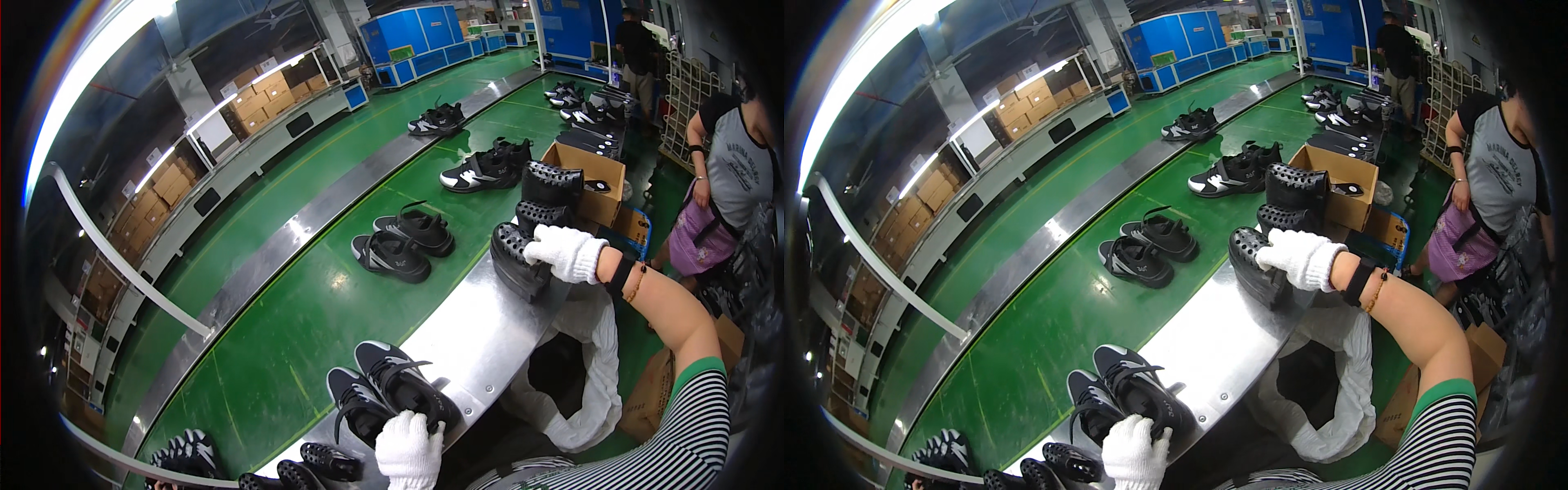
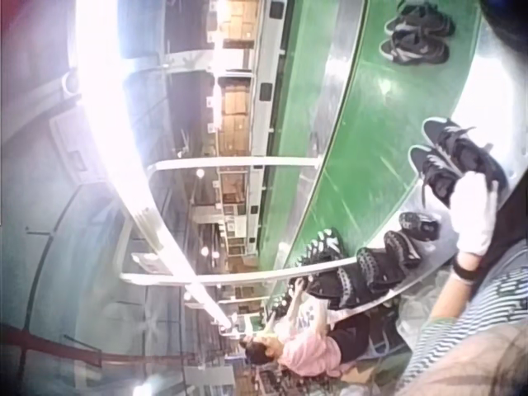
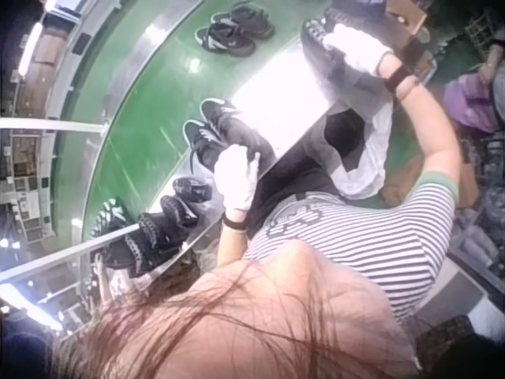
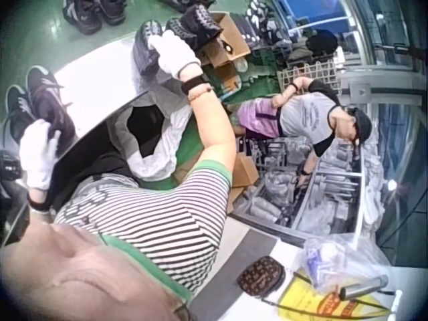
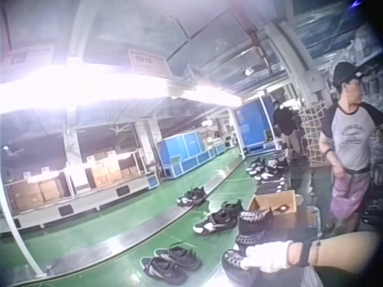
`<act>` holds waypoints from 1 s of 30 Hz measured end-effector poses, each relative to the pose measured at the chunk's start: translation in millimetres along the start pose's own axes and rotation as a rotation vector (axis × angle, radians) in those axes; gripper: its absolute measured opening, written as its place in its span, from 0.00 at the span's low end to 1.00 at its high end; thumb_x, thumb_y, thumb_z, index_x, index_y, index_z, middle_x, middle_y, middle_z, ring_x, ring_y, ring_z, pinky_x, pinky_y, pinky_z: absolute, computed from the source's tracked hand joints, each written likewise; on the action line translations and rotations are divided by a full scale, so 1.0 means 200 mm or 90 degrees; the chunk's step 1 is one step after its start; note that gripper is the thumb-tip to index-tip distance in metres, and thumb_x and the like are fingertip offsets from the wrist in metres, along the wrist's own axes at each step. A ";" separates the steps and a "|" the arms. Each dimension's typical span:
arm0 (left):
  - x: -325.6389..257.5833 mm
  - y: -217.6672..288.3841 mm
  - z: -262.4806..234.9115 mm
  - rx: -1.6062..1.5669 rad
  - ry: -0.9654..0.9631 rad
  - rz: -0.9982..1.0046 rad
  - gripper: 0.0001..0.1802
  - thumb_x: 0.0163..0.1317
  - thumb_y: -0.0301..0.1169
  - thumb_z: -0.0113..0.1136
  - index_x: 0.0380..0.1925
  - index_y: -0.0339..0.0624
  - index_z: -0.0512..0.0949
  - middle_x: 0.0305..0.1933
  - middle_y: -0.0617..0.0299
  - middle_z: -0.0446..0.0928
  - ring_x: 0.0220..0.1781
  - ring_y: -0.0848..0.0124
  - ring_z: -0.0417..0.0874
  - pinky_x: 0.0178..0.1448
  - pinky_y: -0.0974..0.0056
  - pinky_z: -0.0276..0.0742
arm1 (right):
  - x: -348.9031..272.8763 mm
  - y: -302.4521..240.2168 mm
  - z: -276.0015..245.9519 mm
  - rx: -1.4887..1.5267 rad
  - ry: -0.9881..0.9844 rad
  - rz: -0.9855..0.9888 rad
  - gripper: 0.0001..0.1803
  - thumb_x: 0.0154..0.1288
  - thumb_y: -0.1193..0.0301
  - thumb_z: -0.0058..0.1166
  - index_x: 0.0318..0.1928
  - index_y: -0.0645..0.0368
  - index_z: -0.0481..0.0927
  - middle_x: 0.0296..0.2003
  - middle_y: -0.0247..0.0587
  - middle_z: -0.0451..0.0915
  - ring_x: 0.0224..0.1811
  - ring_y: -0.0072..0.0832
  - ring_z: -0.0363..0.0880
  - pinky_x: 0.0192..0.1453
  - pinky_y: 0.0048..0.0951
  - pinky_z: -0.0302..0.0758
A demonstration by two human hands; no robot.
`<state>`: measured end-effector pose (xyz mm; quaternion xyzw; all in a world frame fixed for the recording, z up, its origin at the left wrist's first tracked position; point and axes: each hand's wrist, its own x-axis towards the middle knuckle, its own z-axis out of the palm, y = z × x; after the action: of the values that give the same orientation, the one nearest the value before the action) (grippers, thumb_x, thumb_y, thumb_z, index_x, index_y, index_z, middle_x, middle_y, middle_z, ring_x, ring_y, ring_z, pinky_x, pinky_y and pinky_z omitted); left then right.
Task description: Assembling and inspecting shoes on a factory conveyor line.
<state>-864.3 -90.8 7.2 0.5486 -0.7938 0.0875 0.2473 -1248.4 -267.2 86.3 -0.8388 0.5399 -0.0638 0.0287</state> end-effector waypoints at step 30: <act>0.02 0.06 -0.16 -0.896 0.200 -0.521 0.39 0.69 0.35 0.63 0.73 0.29 0.56 0.63 0.47 0.73 0.66 0.59 0.75 0.72 0.59 0.67 | -0.33 -1.38 0.33 0.843 0.133 0.052 0.31 0.50 0.79 0.62 0.58 0.62 0.72 0.49 0.36 0.75 0.47 0.24 0.75 0.56 0.27 0.75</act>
<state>-867.4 -76.0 39.1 0.4924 -0.3573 -0.4512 0.6530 -1017.1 -93.2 49.1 -0.6124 0.4184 -0.4609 0.4873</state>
